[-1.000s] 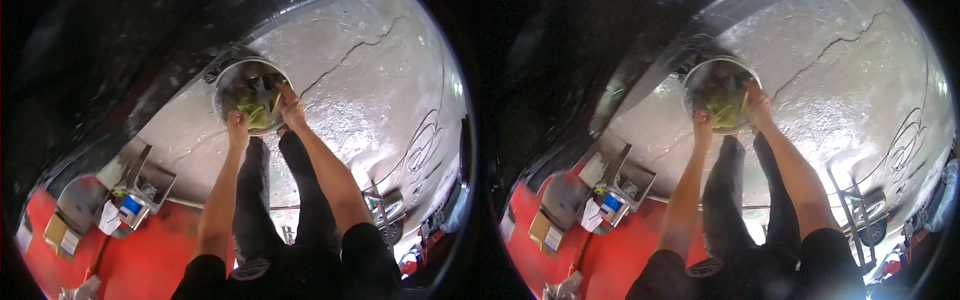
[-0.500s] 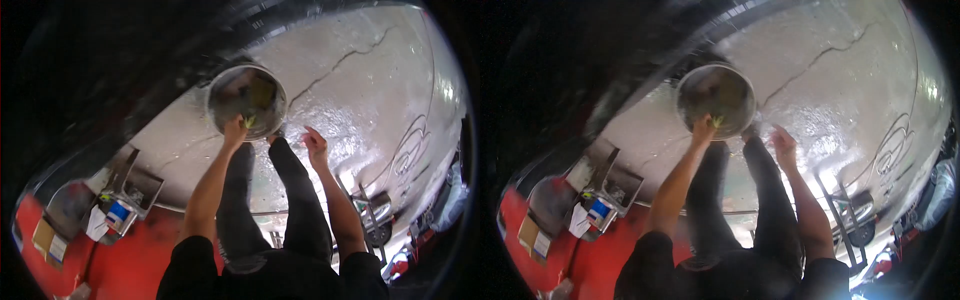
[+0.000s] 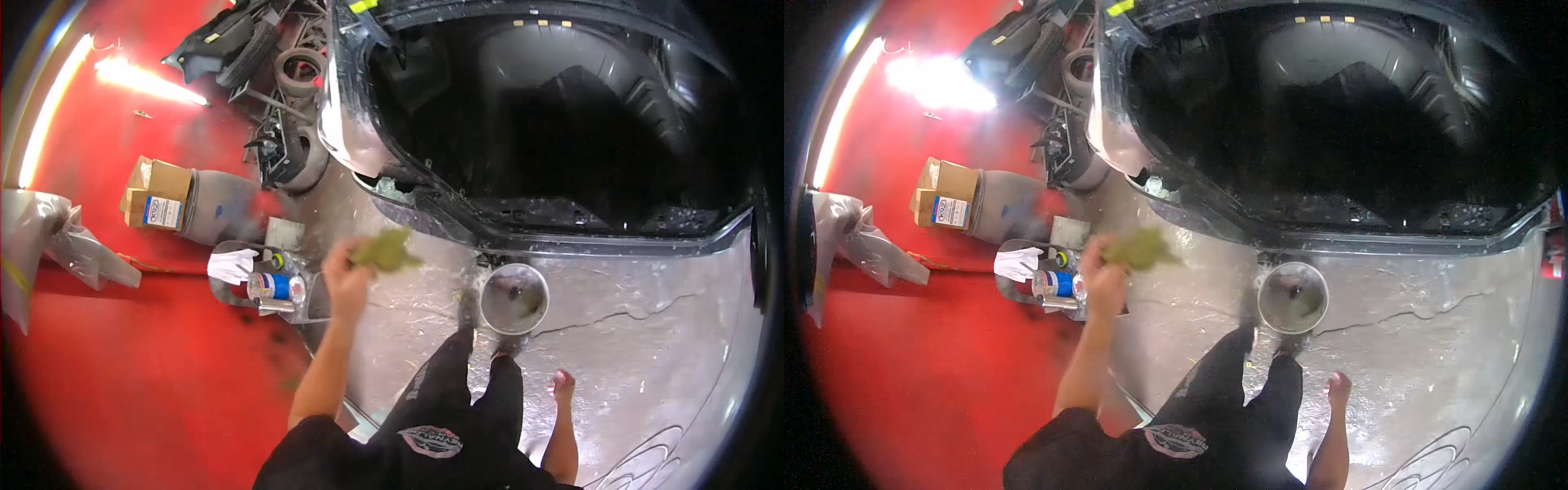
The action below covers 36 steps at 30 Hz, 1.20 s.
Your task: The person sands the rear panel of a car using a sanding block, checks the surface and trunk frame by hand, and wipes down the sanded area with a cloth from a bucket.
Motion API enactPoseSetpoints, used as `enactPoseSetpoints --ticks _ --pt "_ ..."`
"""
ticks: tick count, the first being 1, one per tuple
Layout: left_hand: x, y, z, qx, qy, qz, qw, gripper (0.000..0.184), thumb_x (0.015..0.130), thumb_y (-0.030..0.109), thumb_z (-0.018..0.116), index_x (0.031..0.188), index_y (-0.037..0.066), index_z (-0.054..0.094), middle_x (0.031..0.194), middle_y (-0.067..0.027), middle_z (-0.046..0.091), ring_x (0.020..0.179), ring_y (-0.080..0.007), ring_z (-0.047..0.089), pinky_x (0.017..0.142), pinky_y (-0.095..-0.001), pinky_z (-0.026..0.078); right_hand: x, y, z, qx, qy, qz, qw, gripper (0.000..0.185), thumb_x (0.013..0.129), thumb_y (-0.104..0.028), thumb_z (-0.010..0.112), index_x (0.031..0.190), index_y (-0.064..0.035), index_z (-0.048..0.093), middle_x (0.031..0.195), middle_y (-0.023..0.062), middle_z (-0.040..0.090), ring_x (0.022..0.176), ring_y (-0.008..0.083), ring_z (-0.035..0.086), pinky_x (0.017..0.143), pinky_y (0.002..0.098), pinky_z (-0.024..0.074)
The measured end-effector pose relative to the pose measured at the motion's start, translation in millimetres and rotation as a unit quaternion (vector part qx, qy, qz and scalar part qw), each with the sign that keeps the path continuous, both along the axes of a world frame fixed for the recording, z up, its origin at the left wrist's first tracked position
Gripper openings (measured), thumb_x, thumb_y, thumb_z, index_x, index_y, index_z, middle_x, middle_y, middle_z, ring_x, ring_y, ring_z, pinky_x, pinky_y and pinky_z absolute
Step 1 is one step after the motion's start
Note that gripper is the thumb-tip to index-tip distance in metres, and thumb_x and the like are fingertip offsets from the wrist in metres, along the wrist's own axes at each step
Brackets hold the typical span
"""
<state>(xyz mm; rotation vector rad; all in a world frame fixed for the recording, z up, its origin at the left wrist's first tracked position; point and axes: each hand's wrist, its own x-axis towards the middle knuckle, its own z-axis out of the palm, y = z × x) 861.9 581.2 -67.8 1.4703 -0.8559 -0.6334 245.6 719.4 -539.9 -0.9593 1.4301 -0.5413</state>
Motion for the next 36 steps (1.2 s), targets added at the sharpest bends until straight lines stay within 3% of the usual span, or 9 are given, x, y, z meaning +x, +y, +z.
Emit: enactPoseSetpoints --ticks 3,7,9,12,16,21,26,31,36 --pt "30 -54 64 -0.160 0.003 0.028 0.987 0.041 0.077 -0.008 0.060 0.117 -0.002 0.067 0.108 -0.0050 0.067 0.092 -0.0137 0.064 0.084 -0.0283 0.052 11 -48 61 -0.017 0.021 -0.060 0.998 0.043 0.090 -0.009 0.063 0.132 0.0020 0.063 0.080 0.0109 0.069 0.061 0.0177 0.069 0.048 0.0289 0.0521" --pt "84 -135 103 -0.223 -0.084 -0.033 0.971 0.036 0.087 -0.004 0.066 0.123 -0.001 0.066 0.116 -0.0044 0.069 0.102 -0.0134 0.066 0.094 -0.0293 0.051 31 -69 122 -0.033 0.091 -0.097 0.991 0.047 0.091 -0.015 0.062 0.135 0.0002 0.062 0.081 0.0106 0.069 0.063 0.0188 0.069 0.050 0.0298 0.0537" --pt "116 -180 92 -0.139 -0.197 -0.028 0.970 0.036 0.089 0.003 0.066 0.126 0.002 0.066 0.132 -0.0093 0.065 0.113 -0.0189 0.062 0.101 -0.0367 0.048 45 -68 143 -0.041 0.132 -0.107 0.985 0.048 0.092 -0.016 0.062 0.138 -0.0032 0.062 0.084 0.0099 0.070 0.064 0.0185 0.069 0.051 0.0292 0.0546" --pt "146 -240 34 -0.029 -0.524 0.019 0.851 0.038 0.088 0.009 0.066 0.125 0.005 0.066 0.149 -0.0116 0.056 0.126 -0.0332 0.056 0.107 -0.0484 0.046 56 -35 146 -0.018 0.178 -0.087 0.980 0.047 0.091 -0.014 0.062 0.137 -0.0034 0.063 0.085 0.0113 0.070 0.067 0.0199 0.070 0.054 0.0308 0.0564" --pt "159 -283 51 -0.001 -0.538 0.014 0.843 0.039 0.084 0.015 0.070 0.122 0.008 0.066 0.155 -0.0155 0.048 0.132 -0.0481 0.047 0.107 -0.0614 0.042 88 39 170 0.045 0.175 -0.186 0.966 0.048 0.090 -0.013 0.062 0.137 -0.0040 0.063 0.086 0.0120 0.070 0.067 0.0202 0.070 0.053 0.0317 0.0560" --pt "190 -382 67 -0.014 -0.585 0.144 0.798 0.036 0.085 0.013 0.068 0.121 0.010 0.065 0.151 -0.0219 0.046 0.128 -0.0464 0.049 0.104 -0.0603 0.044 119 108 193 0.078 0.172 -0.254 0.948 0.049 0.089 -0.012 0.062 0.136 -0.0007 0.063 0.087 0.0132 0.069 0.063 0.0207 0.069 0.051 0.0324 0.0548" --pt "193 -403 88 -0.083 -0.620 0.127 0.769 0.037 0.089 0.013 0.064 0.125 0.011 0.064 0.145 -0.0204 0.050 0.128 -0.0447 0.050 0.102 -0.0601 0.045 129 173 219 0.104 0.189 -0.298 0.930 0.048 0.087 -0.011 0.064 0.131 0.0061 0.063 0.081 0.0138 0.068 0.060 0.0201 0.069 0.048 0.0291 0.0530" --pt "186 -344 45 -0.096 -0.657 0.060 0.745 0.032 0.090 0.014 0.061 0.121 0.007 0.062 0.132 -0.0202 0.058 0.121 -0.0448 0.053 0.095 -0.0581 0.049 112 198 200 0.124 0.147 -0.289 0.938 0.047 0.091 -0.010 0.063 0.136 0.0045 0.059 0.084 0.0143 0.069 0.058 0.0196 0.067 0.047 0.0297 0.0524" --pt "199 -363 67 -0.031 -0.609 0.027 0.792 0.034 0.089 0.016 0.063 0.120 0.005 0.060 0.126 -0.0177 0.060 0.120 -0.0457 0.054 0.093 -0.0612 0.049 117 163 224 0.091 0.161 -0.314 0.931 0.046 0.088 -0.006 0.062 0.132 0.0074 0.063 0.084 0.0150 0.069 0.060 0.0186 0.068 0.048 0.0292 0.0523"
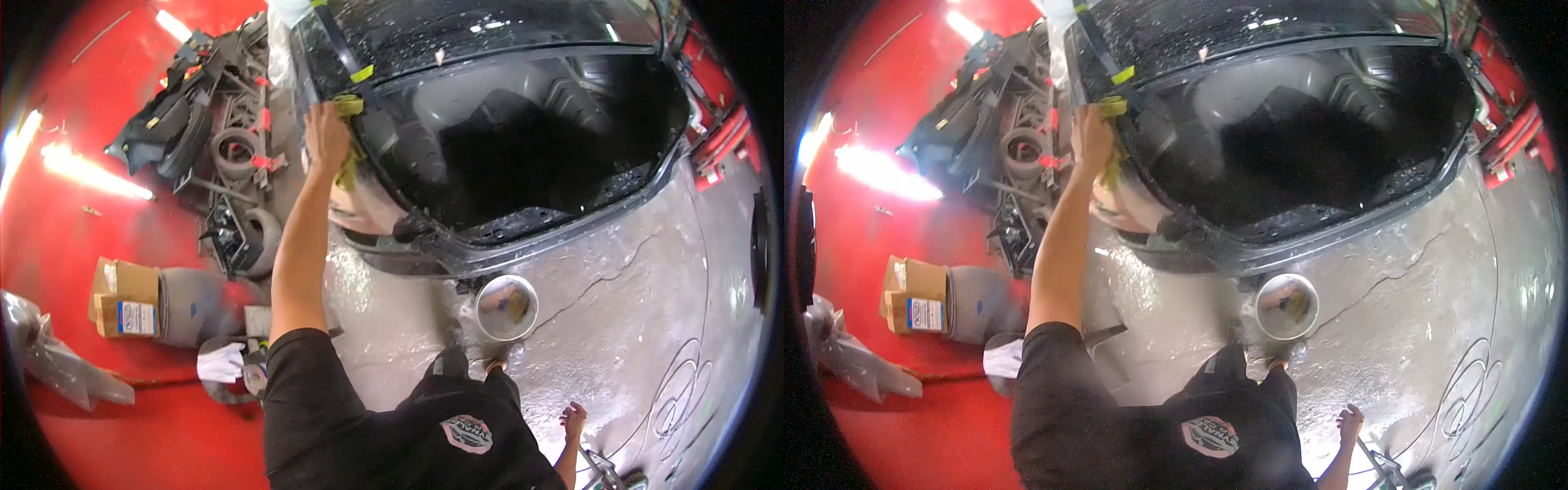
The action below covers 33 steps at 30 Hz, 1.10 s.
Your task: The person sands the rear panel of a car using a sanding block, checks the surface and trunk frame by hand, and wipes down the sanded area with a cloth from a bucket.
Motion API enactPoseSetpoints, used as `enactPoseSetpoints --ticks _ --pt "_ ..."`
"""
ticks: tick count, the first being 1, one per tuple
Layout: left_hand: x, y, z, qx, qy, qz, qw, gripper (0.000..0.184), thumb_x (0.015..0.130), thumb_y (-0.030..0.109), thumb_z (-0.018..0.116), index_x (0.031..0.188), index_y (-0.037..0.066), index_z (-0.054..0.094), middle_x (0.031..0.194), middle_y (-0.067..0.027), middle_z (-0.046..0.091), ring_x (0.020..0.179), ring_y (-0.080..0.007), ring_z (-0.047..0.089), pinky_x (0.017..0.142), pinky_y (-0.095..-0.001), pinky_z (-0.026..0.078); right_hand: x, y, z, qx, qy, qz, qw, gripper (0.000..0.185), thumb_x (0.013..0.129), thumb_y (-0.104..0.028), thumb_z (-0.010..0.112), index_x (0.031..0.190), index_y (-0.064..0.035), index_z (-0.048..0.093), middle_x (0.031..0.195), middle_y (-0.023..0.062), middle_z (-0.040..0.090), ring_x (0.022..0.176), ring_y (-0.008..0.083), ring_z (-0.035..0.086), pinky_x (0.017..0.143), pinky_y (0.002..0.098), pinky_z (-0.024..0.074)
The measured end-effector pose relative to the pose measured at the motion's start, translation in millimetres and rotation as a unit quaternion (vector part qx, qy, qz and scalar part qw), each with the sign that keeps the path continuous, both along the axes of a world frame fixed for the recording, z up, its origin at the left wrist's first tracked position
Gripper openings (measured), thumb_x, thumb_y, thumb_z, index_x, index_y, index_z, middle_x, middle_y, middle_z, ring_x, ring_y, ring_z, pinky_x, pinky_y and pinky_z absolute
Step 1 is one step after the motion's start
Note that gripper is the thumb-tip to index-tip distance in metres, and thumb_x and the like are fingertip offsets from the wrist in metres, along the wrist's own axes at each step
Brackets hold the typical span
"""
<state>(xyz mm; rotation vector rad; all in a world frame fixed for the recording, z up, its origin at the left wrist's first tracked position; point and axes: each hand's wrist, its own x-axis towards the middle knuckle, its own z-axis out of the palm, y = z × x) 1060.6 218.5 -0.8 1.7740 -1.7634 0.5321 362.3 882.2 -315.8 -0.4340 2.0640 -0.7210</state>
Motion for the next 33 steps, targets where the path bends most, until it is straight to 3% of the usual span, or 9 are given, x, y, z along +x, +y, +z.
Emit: enactPoseSetpoints --ticks 2,5,7,11,12,16,20,27,33 --pt "0 -30 16 0.009 0.054 0.026 0.998 0.038 0.088 0.014 0.064 0.124 0.006 0.060 0.130 -0.0159 0.059 0.119 -0.0456 0.054 0.097 -0.0607 0.047 2 -4 8 -0.016 0.028 0.015 0.999 0.046 0.092 -0.012 0.062 0.136 0.0023 0.062 0.085 0.0122 0.069 0.062 0.0175 0.068 0.049 0.0284 0.0527" --pt "-14 -42 18 0.004 -0.096 0.017 0.995 0.050 0.087 0.015 0.064 0.136 0.008 0.058 0.135 -0.0153 0.056 0.122 -0.0448 0.053 0.101 -0.0608 0.044 -2 -4 17 -0.048 0.039 0.048 0.997 0.044 0.091 -0.011 0.061 0.133 0.0026 0.064 0.083 0.0114 0.069 0.061 0.0171 0.067 0.049 0.0283 0.0518" --pt "-8 -24 10 -0.008 -0.107 0.005 0.994 0.057 0.088 0.015 0.063 0.143 0.008 0.054 0.139 -0.0150 0.053 0.125 -0.0443 0.051 0.103 -0.0609 0.043 11 -10 31 -0.035 0.025 0.061 0.997 0.044 0.089 -0.012 0.063 0.129 0.0058 0.066 0.084 0.0141 0.070 0.064 0.0176 0.069 0.054 0.0280 0.0528" --pt "-24 23 -14 0.017 -0.180 0.036 0.983 0.064 0.087 0.014 0.061 0.149 0.009 0.051 0.146 -0.0154 0.049 0.129 -0.0440 0.049 0.105 -0.0595 0.041 14 -12 4 0.019 -0.016 0.068 0.997 0.047 0.088 -0.013 0.063 0.131 0.0050 0.066 0.085 0.0138 0.071 0.066 0.0185 0.071 0.053 0.0277 0.0531" --pt "-36 46 -12 0.016 -0.097 -0.021 0.995 0.061 0.086 0.010 0.059 0.146 0.004 0.053 0.145 -0.0192 0.048 0.127 -0.0461 0.049 0.107 -0.0593 0.040 17 -15 1 0.025 -0.019 0.069 0.997 0.047 0.088 -0.013 0.063 0.131 0.0049 0.066 0.085 0.0138 0.071 0.065 0.0184 0.070 0.053 0.0278 0.0533" --pt "-68 104 -18 0.016 -0.073 -0.030 0.997 0.057 0.084 0.009 0.062 0.140 0.002 0.057 0.136 -0.0234 0.052 0.128 -0.0473 0.047 0.112 -0.0566 0.038 20 -33 -21 0.003 -0.029 0.097 0.995 0.047 0.088 -0.014 0.063 0.131 0.0044 0.066 0.086 0.0134 0.072 0.065 0.0178 0.070 0.054 0.0283 0.0539" --pt "-84 147 -33 0.035 -0.086 -0.044 0.995 0.039 0.081 0.008 0.068 0.120 0.005 0.065 0.120 -0.0179 0.055 0.116 -0.0422 0.051 0.102 -0.0562 0.040 30 -63 -20 -0.043 -0.003 0.112 0.993 0.047 0.088 -0.016 0.064 0.131 0.0020 0.068 0.087 0.0130 0.073 0.066 0.0167 0.069 0.056 0.0287 0.0536" --pt "-74 191 -56 0.004 -0.216 -0.207 0.954 0.038 0.082 0.010 0.071 0.120 0.013 0.071 0.126 -0.0080 0.055 0.117 -0.0346 0.050 0.101 -0.0494 0.043 27 -59 -3 -0.039 0.016 0.109 0.993 0.049 0.090 -0.022 0.064 0.134 -0.0006 0.067 0.089 0.0102 0.072 0.071 0.0182 0.070 0.059 0.0303 0.0546" --pt "-73 195 -98 0.025 -0.314 -0.302 0.900 0.045 0.081 0.013 0.071 0.126 0.016 0.069 0.142 -0.0078 0.049 0.127 -0.0366 0.045 0.112 -0.0526 0.041 25 -16 11 0.025 0.000 0.051 0.998 0.050 0.088 -0.018 0.064 0.134 0.0008 0.067 0.085 0.0121 0.073 0.067 0.0155 0.069 0.056 0.0288 0.0529"
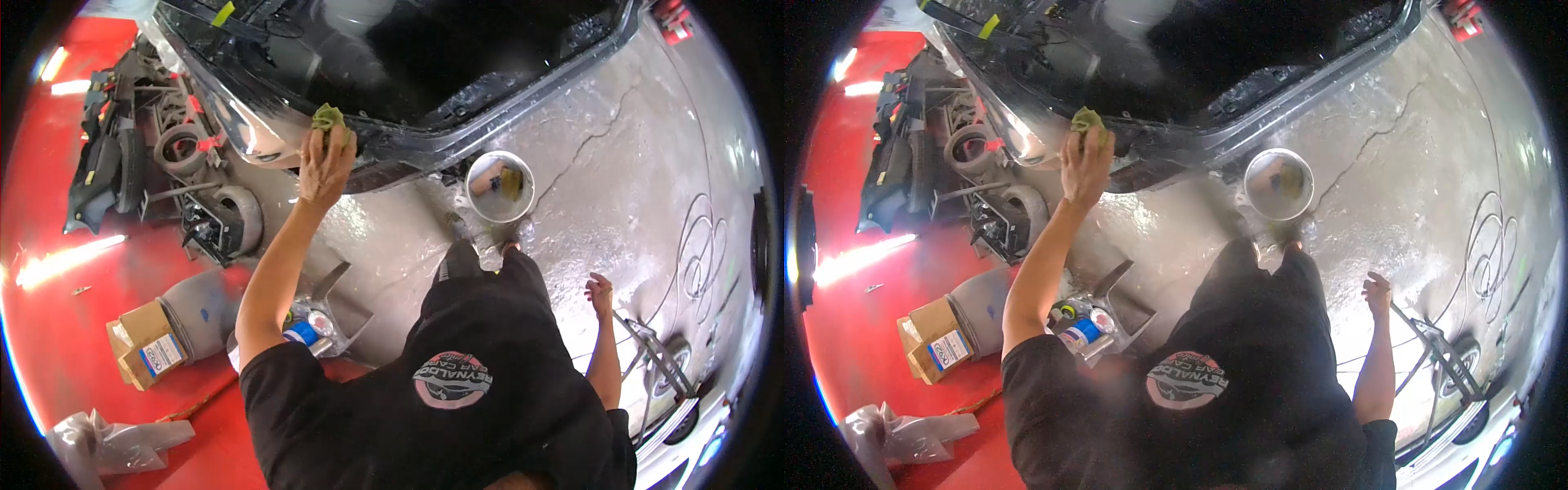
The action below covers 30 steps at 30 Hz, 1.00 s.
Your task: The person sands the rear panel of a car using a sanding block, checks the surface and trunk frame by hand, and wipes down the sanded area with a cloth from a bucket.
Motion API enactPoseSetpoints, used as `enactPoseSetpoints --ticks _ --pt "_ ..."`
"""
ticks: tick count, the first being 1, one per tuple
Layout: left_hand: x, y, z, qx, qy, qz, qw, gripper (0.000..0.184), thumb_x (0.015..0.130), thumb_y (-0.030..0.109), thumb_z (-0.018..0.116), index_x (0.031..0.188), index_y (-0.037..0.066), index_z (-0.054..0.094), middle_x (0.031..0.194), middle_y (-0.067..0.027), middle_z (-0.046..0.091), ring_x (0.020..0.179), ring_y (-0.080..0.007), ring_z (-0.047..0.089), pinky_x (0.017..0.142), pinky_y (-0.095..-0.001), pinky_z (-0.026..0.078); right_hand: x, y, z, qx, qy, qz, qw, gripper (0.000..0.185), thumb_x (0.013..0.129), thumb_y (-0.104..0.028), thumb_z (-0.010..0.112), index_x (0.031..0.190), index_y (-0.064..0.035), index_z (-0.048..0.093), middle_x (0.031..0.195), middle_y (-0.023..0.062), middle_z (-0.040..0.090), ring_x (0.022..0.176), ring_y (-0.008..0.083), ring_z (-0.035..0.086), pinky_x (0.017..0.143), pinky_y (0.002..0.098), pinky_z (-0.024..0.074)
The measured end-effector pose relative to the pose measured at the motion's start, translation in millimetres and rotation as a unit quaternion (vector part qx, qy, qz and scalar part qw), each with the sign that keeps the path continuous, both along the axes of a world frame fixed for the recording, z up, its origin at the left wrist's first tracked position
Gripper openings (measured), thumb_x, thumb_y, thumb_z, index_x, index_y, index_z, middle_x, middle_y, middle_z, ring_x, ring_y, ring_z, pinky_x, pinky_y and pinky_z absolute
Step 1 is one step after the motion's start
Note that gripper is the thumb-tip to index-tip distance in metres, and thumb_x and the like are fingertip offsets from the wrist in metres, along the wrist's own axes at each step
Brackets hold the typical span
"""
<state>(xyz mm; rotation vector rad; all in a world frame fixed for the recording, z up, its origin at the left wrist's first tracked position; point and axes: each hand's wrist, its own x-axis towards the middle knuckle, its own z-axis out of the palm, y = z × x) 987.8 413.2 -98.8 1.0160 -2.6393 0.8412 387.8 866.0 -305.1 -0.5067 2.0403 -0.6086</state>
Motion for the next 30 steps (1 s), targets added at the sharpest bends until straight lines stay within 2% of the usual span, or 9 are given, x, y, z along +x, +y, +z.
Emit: enactPoseSetpoints --ticks 3,5,13,17,19,23,26,28,30 --pt "0 1 -28 0.023 -0.049 -0.025 0.998 0.046 0.081 0.015 0.071 0.127 0.014 0.067 0.141 -0.0052 0.050 0.129 -0.0351 0.042 0.111 -0.0529 0.042 3 10 13 0.022 0.015 -0.018 0.999 0.051 0.087 -0.014 0.065 0.134 0.0026 0.066 0.083 0.0108 0.071 0.064 0.0137 0.067 0.053 0.0272 0.0510" --pt "-9 1 -51 0.027 -0.009 -0.025 0.999 0.044 0.082 0.014 0.070 0.125 0.013 0.067 0.141 -0.0038 0.051 0.129 -0.0336 0.044 0.110 -0.0523 0.042 2 16 18 0.036 0.018 0.010 0.999 0.049 0.093 -0.022 0.064 0.136 0.0019 0.064 0.089 0.0115 0.072 0.070 0.0178 0.070 0.057 0.0290 0.0545" --pt "-49 -1 -118 0.210 0.119 -0.030 0.970 0.030 0.077 0.007 0.069 0.107 0.009 0.074 0.129 -0.0045 0.060 0.126 -0.0339 0.050 0.106 -0.0499 0.044 15 0 42 -0.022 0.039 0.007 0.999 0.049 0.090 -0.019 0.064 0.134 0.0032 0.065 0.086 0.0091 0.071 0.069 0.0150 0.068 0.058 0.0281 0.0531" --pt "-51 5 -125 0.284 0.039 -0.098 0.953 0.016 0.081 0.012 0.067 0.096 0.008 0.072 0.125 -0.0066 0.061 0.126 -0.0330 0.051 0.106 -0.0469 0.045 19 -13 27 -0.016 0.021 0.024 0.999 0.050 0.088 -0.020 0.065 0.133 0.0016 0.067 0.087 0.0100 0.072 0.069 0.0144 0.067 0.058 0.0280 0.0528" --pt "-54 11 -121 0.277 -0.020 -0.121 0.953 0.014 0.085 0.014 0.065 0.096 0.009 0.071 0.131 -0.0068 0.061 0.125 -0.0310 0.051 0.105 -0.0460 0.046 23 -21 24 -0.011 0.022 0.033 0.999 0.050 0.087 -0.021 0.067 0.132 0.0009 0.068 0.087 0.0109 0.073 0.069 0.0152 0.068 0.058 0.0281 0.0532" --pt "-44 30 -109 0.271 0.011 -0.036 0.962 0.021 0.086 0.014 0.065 0.105 0.011 0.072 0.144 -0.0103 0.058 0.128 -0.0334 0.051 0.105 -0.0484 0.045 30 -32 30 -0.022 0.032 0.080 0.996 0.045 0.091 -0.020 0.064 0.133 -0.0017 0.067 0.090 0.0097 0.073 0.071 0.0170 0.070 0.059 0.0299 0.0556" --pt "-8 21 -95 0.204 0.137 -0.081 0.966 0.022 0.084 0.015 0.067 0.105 0.015 0.072 0.140 -0.0072 0.058 0.123 -0.0345 0.053 0.105 -0.0475 0.044 32 -42 33 -0.022 0.034 0.082 0.996 0.043 0.091 -0.018 0.064 0.131 -0.0013 0.068 0.092 0.0105 0.074 0.071 0.0168 0.070 0.060 0.0297 0.0556" --pt "32 10 -139 0.213 0.198 0.019 0.957 0.029 0.081 0.013 0.069 0.109 0.016 0.071 0.143 -0.0071 0.058 0.124 -0.0372 0.053 0.104 -0.0511 0.044 27 -41 28 -0.020 0.040 0.065 0.997 0.042 0.091 -0.017 0.064 0.130 -0.0006 0.068 0.091 0.0112 0.074 0.071 0.0167 0.070 0.060 0.0297 0.0556" --pt "47 11 -122 0.153 0.209 -0.001 0.966 0.032 0.078 0.005 0.070 0.108 0.011 0.071 0.137 -0.0163 0.059 0.120 -0.0383 0.056 0.103 -0.0558 0.043 30 -48 38 -0.036 0.052 0.062 0.996 0.041 0.091 -0.016 0.065 0.128 0.0002 0.069 0.088 0.0119 0.075 0.071 0.0166 0.071 0.059 0.0293 0.0551"
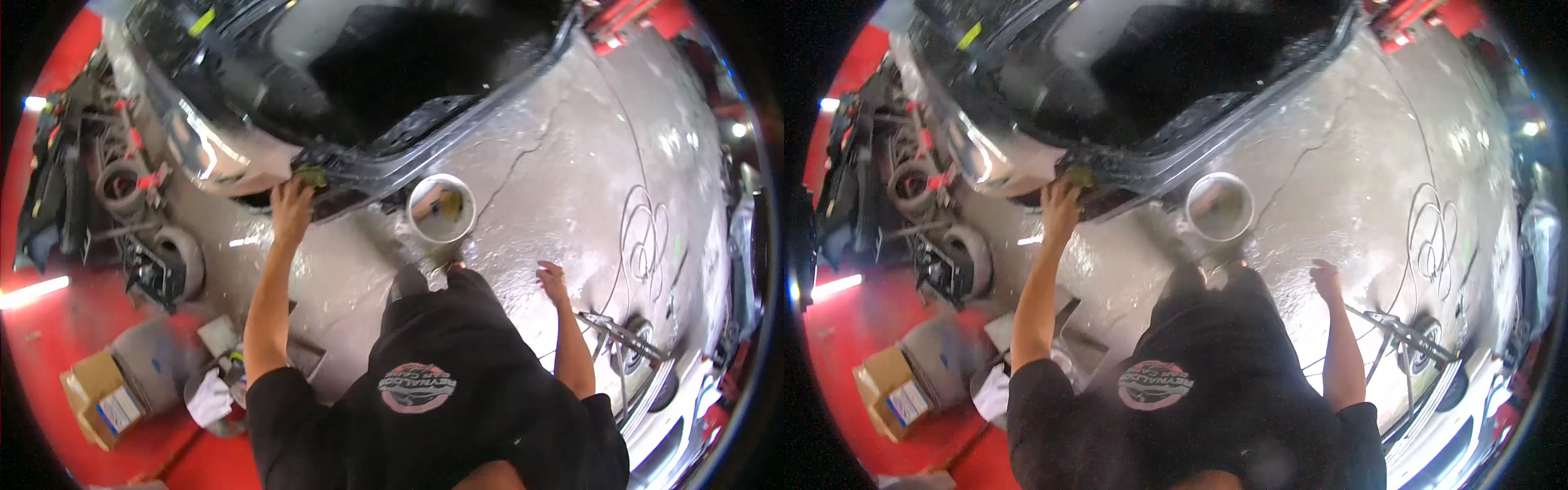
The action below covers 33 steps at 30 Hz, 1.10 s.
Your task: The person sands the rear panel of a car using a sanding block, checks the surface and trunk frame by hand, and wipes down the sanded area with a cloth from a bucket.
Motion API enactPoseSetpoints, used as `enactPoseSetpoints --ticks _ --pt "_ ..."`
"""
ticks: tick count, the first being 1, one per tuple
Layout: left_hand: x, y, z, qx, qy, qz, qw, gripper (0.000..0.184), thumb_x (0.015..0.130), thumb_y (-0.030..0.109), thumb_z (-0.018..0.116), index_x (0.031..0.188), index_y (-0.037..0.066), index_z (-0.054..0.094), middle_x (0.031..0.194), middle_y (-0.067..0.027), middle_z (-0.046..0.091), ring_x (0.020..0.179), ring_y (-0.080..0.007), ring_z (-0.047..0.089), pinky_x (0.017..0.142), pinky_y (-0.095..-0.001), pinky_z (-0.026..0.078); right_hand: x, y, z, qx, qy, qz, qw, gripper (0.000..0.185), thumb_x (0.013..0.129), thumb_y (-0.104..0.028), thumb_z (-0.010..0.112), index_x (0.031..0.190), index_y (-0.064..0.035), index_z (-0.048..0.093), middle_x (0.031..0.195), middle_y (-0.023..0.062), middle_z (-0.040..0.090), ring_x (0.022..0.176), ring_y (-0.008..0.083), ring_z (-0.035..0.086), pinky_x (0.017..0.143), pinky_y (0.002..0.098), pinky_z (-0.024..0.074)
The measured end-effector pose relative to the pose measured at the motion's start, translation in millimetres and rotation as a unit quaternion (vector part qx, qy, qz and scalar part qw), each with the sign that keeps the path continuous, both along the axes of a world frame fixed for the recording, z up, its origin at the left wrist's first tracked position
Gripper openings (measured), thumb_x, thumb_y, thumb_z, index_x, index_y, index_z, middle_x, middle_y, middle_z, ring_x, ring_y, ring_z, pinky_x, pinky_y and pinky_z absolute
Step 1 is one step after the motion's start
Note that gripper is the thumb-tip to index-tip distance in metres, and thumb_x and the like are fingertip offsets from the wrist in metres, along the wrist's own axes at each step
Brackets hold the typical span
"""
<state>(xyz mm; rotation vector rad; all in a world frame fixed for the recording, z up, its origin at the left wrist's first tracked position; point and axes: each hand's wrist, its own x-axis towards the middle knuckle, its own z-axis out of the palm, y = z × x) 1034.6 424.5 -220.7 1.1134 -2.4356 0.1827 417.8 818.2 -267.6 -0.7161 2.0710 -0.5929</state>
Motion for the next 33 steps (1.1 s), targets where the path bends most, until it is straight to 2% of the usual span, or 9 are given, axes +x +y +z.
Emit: enactPoseSetpoints --ticks 4,8,18,20,22,24,26,30,33 --pt "10 14 9 0.068 0.079 0.148 0.984 0.028 0.080 -0.001 0.066 0.107 0.005 0.072 0.118 -0.0195 0.063 0.120 -0.0413 0.053 0.103 -0.0562 0.041 -3 -3 -1 -0.036 0.046 0.034 0.998 0.042 0.091 -0.018 0.065 0.129 0.0010 0.069 0.084 0.0118 0.074 0.070 0.0169 0.071 0.060 0.0292 0.0556" --pt "-27 39 -12 0.039 0.129 0.207 0.969 0.029 0.081 -0.001 0.068 0.107 0.008 0.074 0.113 -0.0163 0.064 0.118 -0.0391 0.054 0.105 -0.0553 0.037 22 -11 -30 -0.031 -0.041 -0.010 0.999 0.044 0.091 -0.017 0.066 0.132 -0.0006 0.069 0.087 0.0103 0.073 0.073 0.0166 0.070 0.062 0.0305 0.0558" --pt "-126 57 4 0.117 0.276 0.104 0.948 0.031 0.075 -0.006 0.067 0.101 0.008 0.072 0.116 -0.0142 0.062 0.114 -0.0389 0.055 0.099 -0.0481 0.043 111 -154 5 -0.125 -0.095 0.156 0.975 0.039 0.096 -0.016 0.063 0.131 -0.0008 0.069 0.084 0.0052 0.073 0.073 0.0148 0.069 0.065 0.0298 0.0561" --pt "-155 58 -3 0.187 0.371 0.112 0.903 0.033 0.073 -0.008 0.065 0.101 0.007 0.070 0.112 -0.0162 0.062 0.111 -0.0401 0.056 0.094 -0.0497 0.044 134 -188 -21 -0.144 -0.211 0.141 0.956 0.043 0.097 -0.017 0.066 0.138 -0.0056 0.066 0.098 0.0042 0.075 0.077 0.0142 0.070 0.064 0.0296 0.0568" --pt "-177 55 -39 0.079 0.317 0.071 0.942 0.021 0.082 -0.001 0.062 0.101 0.006 0.065 0.107 -0.0160 0.062 0.105 -0.0379 0.058 0.093 -0.0528 0.041 161 -215 -44 -0.188 -0.347 0.121 0.911 0.055 0.104 -0.030 0.066 0.152 -0.0078 0.052 0.126 0.0109 0.071 0.095 0.0170 0.072 0.073 0.0325 0.0618" --pt "-206 62 -22 0.140 0.352 0.024 0.925 0.015 0.085 0.000 0.062 0.096 0.009 0.065 0.103 -0.0157 0.068 0.100 -0.0367 0.061 0.088 -0.0501 0.041 201 -254 6 -0.155 -0.373 0.034 0.914 0.056 0.104 -0.039 0.064 0.154 -0.0157 0.050 0.134 0.0099 0.065 0.101 0.0216 0.070 0.077 0.0407 0.0626" --pt "-230 78 23 0.225 0.388 -0.011 0.894 0.031 0.086 0.001 0.065 0.117 0.007 0.067 0.110 -0.0174 0.069 0.106 -0.0355 0.063 0.092 -0.0494 0.048 225 -264 68 -0.121 -0.410 -0.052 0.903 0.057 0.104 -0.047 0.061 0.155 -0.0237 0.048 0.143 0.0089 0.059 0.107 0.0262 0.069 0.081 0.0489 0.0633" --pt "-253 76 82 0.494 0.384 -0.115 0.772 0.066 0.083 0.006 0.076 0.146 0.007 0.057 0.135 -0.0184 0.063 0.109 -0.0313 0.066 0.103 -0.0418 0.050 191 -282 42 -0.226 -0.504 -0.066 0.831 0.039 0.102 -0.031 0.062 0.138 -0.0150 0.058 0.121 0.0080 0.067 0.105 0.0256 0.069 0.087 0.0463 0.0618" --pt "-246 16 133 0.396 0.311 -0.230 0.833 0.070 0.085 0.008 0.079 0.151 0.007 0.054 0.139 -0.0175 0.062 0.100 -0.0233 0.068 0.094 -0.0368 0.055 156 -268 37 -0.248 -0.489 -0.093 0.831 0.032 0.095 -0.011 0.063 0.127 -0.0073 0.063 0.110 0.0108 0.071 0.106 0.0251 0.069 0.092 0.0410 0.0596"
